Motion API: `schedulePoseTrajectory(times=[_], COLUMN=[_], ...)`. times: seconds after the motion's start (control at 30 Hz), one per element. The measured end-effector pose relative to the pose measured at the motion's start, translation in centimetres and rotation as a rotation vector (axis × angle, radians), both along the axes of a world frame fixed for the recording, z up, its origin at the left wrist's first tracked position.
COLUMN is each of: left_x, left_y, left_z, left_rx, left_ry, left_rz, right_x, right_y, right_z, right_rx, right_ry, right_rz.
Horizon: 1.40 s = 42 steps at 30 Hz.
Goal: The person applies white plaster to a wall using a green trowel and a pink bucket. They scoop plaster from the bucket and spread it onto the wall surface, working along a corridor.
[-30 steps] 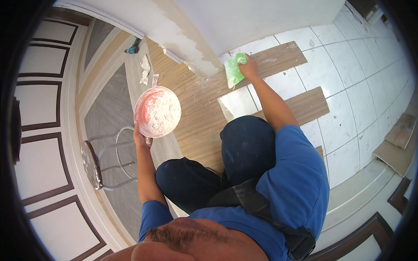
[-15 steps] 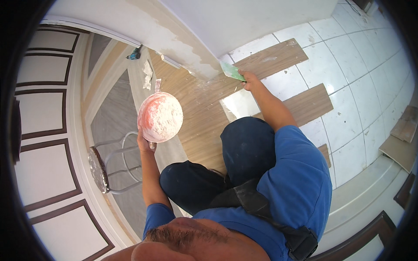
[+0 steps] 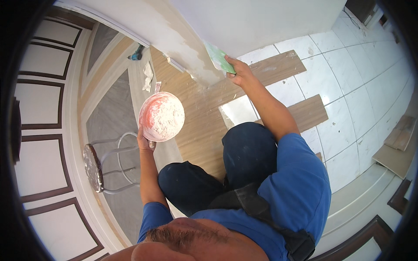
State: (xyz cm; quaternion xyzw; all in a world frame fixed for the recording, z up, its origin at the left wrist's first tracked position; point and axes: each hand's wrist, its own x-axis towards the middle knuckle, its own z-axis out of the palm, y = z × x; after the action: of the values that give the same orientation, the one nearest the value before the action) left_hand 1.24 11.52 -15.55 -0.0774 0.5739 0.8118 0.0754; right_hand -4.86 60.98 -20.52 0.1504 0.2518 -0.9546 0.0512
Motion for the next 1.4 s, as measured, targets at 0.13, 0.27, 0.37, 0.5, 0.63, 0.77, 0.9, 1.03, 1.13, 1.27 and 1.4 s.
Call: schedulePoseTrajectory(times=[0.13,0.27,0.37,0.5,0.63,0.77,0.9,1.03,1.13,1.27,1.4], left_x=[-0.8,-1.3,-1.3,-0.8,-0.4,-0.3,0.0,-0.3,-0.4,-0.9,-1.6], left_y=[-0.6,-1.2,0.2,1.0,0.6,0.1,0.5,0.7,1.2,1.8,2.1], left_z=[-0.5,-1.1,-0.8,0.5,0.7,0.6,0.8,1.0,1.6,2.3,3.2], left_rx=[-0.033,-0.057,0.001,0.019,0.041,0.062,0.032,0.073,0.153,0.227,0.244], left_ry=[-0.046,-0.076,-0.068,-0.049,-0.023,-0.045,-0.043,-0.040,0.023,0.061,0.072], left_rz=[0.028,0.026,0.068,0.077,0.060,0.057,0.086,0.065,0.039,0.044,0.037], right_x=[0.0,0.5,0.2,-0.5,-0.9,-0.5,-0.1,-0.2,-0.4,-0.9,-1.9], right_y=[0.4,0.6,1.2,1.5,2.0,2.1,1.4,1.7,2.1,2.6,3.3], right_z=[5.8,10.9,14.1,18.7,23.2,27.9,32.5,36.1,38.5,41.4,45.3], right_rx=[-0.004,0.022,0.013,-0.003,0.013,0.060,0.088,0.066,0.087,0.127,0.136], right_ry=[0.052,0.084,0.103,0.194,0.290,0.365,0.362,0.394,0.438,0.539,0.592], right_rz=[-0.031,-0.053,-0.046,-0.057,-0.049,-0.071,-0.146,-0.175,-0.200,-0.186,-0.135])
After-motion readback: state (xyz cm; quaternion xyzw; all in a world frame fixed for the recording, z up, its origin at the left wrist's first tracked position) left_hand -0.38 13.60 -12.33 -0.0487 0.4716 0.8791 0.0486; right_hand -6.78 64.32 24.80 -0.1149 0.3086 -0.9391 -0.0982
